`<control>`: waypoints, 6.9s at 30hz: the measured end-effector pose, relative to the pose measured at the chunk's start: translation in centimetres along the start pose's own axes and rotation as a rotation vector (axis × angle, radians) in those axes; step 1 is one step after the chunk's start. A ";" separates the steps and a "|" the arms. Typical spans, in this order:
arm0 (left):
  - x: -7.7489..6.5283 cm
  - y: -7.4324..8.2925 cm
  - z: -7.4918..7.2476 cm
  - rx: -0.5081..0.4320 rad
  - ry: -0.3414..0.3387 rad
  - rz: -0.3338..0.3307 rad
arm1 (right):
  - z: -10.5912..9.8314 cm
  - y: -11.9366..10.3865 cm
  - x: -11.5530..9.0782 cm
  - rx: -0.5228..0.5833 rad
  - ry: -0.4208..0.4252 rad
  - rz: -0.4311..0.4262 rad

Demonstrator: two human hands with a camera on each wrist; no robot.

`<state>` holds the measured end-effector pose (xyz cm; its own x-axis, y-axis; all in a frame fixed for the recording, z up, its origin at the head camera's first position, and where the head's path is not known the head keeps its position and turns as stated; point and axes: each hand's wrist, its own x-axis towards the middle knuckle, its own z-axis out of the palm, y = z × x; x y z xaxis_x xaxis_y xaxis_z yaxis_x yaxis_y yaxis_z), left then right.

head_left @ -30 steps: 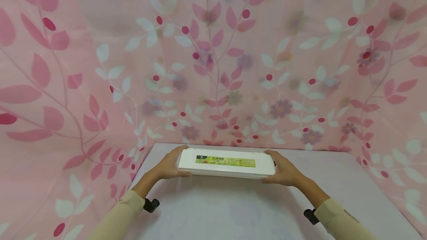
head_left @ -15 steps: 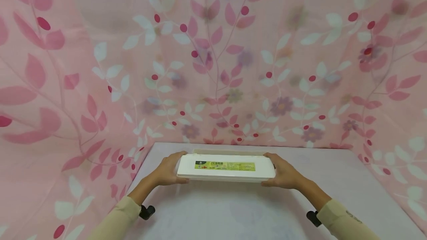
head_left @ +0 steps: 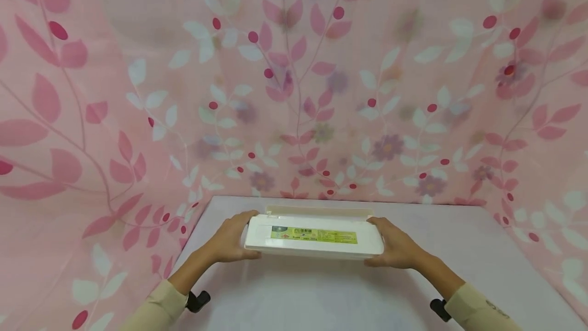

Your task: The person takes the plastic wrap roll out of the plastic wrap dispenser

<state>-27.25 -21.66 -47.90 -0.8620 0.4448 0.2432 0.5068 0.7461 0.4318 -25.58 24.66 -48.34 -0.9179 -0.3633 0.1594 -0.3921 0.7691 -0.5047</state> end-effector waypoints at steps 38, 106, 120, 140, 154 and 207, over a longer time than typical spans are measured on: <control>-2.1 -2.0 1.6 -0.097 -0.116 -0.005 | 1.7 -0.1 -1.2 -0.159 -0.065 -0.110; -1.3 -5.4 5.2 0.016 -0.324 -0.035 | 5.9 2.2 -0.4 0.011 -0.260 0.098; -1.4 -5.7 4.1 -0.147 -0.353 -0.043 | 5.2 2.6 -1.1 0.145 -0.238 0.062; -1.2 -5.2 4.0 -0.134 -0.322 -0.075 | 5.4 2.9 -1.3 0.296 -0.235 0.180; -1.2 -5.1 4.5 -0.161 -0.342 -0.113 | 5.9 3.1 -1.7 0.348 -0.216 0.215; -1.9 -5.3 4.2 -0.188 -0.340 -0.132 | 5.4 2.6 -1.7 0.376 -0.226 0.234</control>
<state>-28.26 -24.38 -54.31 -0.8510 0.5131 -0.1121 0.3543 0.7184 0.5986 -24.66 24.46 -54.48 -0.9264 -0.3401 -0.1616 -0.0894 0.6156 -0.7830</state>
